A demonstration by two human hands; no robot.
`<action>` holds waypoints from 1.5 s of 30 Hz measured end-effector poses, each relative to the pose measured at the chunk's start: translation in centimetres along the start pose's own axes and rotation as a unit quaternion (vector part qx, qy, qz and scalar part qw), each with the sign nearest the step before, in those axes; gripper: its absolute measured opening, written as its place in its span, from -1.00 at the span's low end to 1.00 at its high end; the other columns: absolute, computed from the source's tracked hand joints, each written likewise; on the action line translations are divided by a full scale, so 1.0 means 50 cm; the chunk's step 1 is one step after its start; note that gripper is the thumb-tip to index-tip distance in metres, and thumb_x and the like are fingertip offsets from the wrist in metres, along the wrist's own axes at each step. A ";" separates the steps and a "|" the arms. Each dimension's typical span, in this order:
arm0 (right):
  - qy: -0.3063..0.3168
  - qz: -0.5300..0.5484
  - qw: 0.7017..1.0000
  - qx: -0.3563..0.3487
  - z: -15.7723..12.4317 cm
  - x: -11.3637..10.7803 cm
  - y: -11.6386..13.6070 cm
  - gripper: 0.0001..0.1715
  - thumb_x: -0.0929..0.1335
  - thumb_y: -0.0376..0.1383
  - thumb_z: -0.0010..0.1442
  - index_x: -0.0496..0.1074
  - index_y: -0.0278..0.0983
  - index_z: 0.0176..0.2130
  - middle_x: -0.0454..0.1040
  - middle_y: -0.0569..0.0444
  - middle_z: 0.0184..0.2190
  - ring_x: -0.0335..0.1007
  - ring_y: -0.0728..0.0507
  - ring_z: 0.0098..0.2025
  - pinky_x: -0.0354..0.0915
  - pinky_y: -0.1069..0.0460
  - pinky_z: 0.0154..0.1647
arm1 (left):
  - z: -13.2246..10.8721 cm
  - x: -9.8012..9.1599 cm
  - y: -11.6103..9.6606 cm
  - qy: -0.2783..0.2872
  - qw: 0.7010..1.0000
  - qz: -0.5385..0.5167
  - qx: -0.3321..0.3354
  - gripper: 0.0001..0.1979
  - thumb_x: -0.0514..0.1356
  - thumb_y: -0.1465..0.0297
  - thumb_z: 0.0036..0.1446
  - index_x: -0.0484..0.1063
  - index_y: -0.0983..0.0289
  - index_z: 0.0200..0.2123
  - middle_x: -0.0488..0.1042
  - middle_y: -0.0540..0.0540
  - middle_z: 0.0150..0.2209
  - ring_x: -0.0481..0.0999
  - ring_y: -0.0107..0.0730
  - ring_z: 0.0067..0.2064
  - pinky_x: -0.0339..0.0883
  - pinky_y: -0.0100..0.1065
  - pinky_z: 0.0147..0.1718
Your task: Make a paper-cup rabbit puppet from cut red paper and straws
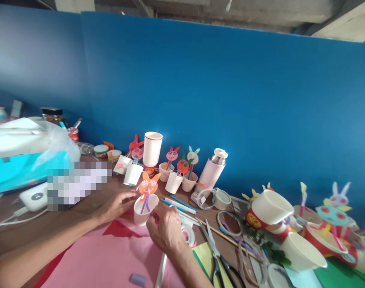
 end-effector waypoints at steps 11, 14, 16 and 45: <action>0.030 -0.004 0.997 0.074 -0.004 0.004 -0.011 -0.87 0.19 -0.43 -0.05 0.27 -0.26 -0.54 0.13 0.21 -0.69 -0.03 0.02 -0.61 -0.20 0.09 -0.55 | 0.001 0.004 0.007 -0.026 1.000 -0.017 -0.004 -0.71 0.09 0.23 0.09 0.50 0.32 -0.37 0.52 0.08 -0.38 0.43 -0.31 -0.35 0.25 -0.40 -0.38; 0.041 0.000 0.996 0.076 -0.006 0.003 -0.006 -0.85 0.19 -0.45 -0.08 0.29 -0.26 -0.51 0.11 0.23 -0.71 -0.06 0.02 -0.63 -0.22 0.09 -0.55 | 0.002 0.008 0.013 -0.024 0.999 -0.026 -0.002 -0.70 0.10 0.23 0.09 0.51 0.32 -0.32 0.52 0.10 -0.31 0.44 -0.28 -0.30 0.27 -0.38 -0.34; 0.047 0.005 0.996 0.075 -0.007 0.002 -0.003 -0.83 0.19 -0.45 -0.08 0.31 -0.25 -0.49 0.12 0.22 -0.70 -0.05 0.02 -0.63 -0.22 0.09 -0.55 | 0.003 0.009 0.015 -0.018 0.999 -0.030 0.000 -0.71 0.11 0.23 0.08 0.52 0.32 -0.30 0.52 0.11 -0.28 0.45 -0.27 -0.28 0.28 -0.36 -0.31; 0.057 0.021 0.993 0.100 0.001 -0.006 -0.009 -0.84 0.25 -0.31 0.07 0.32 -0.27 -0.52 0.28 0.19 -0.65 0.14 0.02 -0.59 -0.12 0.13 -0.56 | 0.001 0.006 0.017 -0.032 0.996 -0.080 -0.032 -0.62 0.14 0.12 0.01 0.51 0.31 -0.29 0.54 0.09 -0.38 0.46 -0.25 -0.31 0.31 -0.38 -0.37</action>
Point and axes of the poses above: each hand's wrist, its own z-axis towards the middle knuckle, its own x-axis out of the palm, y = z × x, the point moved 8 cm from there along z, towards the middle knuckle
